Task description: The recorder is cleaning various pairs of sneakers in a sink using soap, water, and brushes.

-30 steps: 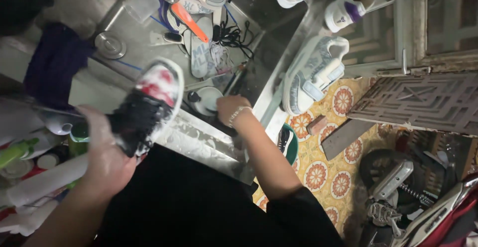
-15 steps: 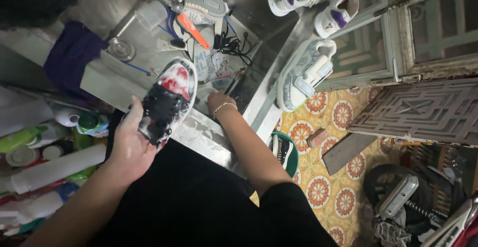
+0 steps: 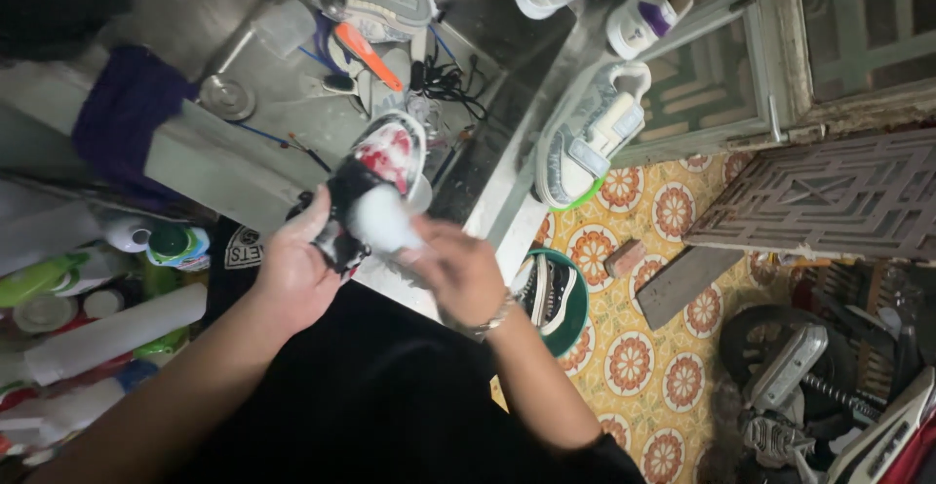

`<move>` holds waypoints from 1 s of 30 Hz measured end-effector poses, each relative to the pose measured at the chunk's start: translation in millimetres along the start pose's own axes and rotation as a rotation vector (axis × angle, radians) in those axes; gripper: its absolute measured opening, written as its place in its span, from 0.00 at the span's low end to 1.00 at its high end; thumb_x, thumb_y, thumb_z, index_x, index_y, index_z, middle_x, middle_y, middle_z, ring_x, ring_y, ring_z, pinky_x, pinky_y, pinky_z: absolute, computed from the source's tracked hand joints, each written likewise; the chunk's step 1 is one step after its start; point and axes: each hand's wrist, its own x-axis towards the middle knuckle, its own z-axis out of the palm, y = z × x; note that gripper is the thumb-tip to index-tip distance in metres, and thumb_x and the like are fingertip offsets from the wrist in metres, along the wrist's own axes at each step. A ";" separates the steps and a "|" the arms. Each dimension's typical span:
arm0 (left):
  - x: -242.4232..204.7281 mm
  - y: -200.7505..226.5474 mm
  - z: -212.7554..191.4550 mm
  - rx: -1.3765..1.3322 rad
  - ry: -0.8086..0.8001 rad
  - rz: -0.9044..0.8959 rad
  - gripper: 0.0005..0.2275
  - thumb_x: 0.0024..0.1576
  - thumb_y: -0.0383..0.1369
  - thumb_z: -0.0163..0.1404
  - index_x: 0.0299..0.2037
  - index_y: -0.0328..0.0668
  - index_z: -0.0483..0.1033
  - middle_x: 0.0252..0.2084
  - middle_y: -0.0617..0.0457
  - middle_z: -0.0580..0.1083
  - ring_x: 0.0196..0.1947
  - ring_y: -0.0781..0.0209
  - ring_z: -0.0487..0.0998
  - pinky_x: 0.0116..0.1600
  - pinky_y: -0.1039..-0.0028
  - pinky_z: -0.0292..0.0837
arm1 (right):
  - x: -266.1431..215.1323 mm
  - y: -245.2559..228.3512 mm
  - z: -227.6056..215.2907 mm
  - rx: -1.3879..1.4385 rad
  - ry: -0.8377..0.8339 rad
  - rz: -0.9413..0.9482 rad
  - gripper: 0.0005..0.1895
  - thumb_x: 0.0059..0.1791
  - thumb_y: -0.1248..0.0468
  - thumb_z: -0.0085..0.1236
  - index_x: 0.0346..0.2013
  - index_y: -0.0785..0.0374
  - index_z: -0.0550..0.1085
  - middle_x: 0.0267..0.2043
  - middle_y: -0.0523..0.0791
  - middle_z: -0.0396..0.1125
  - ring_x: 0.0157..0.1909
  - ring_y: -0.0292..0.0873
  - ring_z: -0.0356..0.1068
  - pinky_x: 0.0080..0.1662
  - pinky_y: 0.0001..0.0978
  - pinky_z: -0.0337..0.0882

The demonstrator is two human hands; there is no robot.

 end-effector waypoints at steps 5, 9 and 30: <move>16.5 -11.5 5.4 -0.009 -0.173 -0.061 0.17 0.67 0.42 0.42 0.56 0.38 0.73 0.52 0.52 0.78 0.52 0.58 0.78 0.57 0.65 0.70 | 3.8 24.2 -1.8 -0.407 -0.038 -0.053 0.19 0.54 0.61 0.63 0.60 0.55 0.75 0.32 0.49 0.73 0.32 0.49 0.75 0.37 0.37 0.74; 23.5 -17.3 4.4 0.031 -0.087 -0.101 0.16 0.67 0.43 0.41 0.55 0.41 0.74 0.50 0.53 0.78 0.50 0.61 0.78 0.55 0.68 0.72 | 3.7 -8.5 3.3 -0.357 0.014 0.238 0.25 0.51 0.61 0.63 0.64 0.57 0.72 0.26 0.52 0.72 0.26 0.50 0.74 0.33 0.40 0.73; 46.1 -33.0 -53.6 -0.088 -0.353 -0.012 0.24 0.76 0.49 0.35 0.60 0.34 0.75 0.49 0.45 0.78 0.42 0.54 0.78 0.40 0.64 0.69 | -15.3 1.4 22.1 -0.472 -0.042 -0.042 0.30 0.48 0.54 0.66 0.63 0.57 0.72 0.27 0.50 0.72 0.25 0.53 0.71 0.29 0.43 0.71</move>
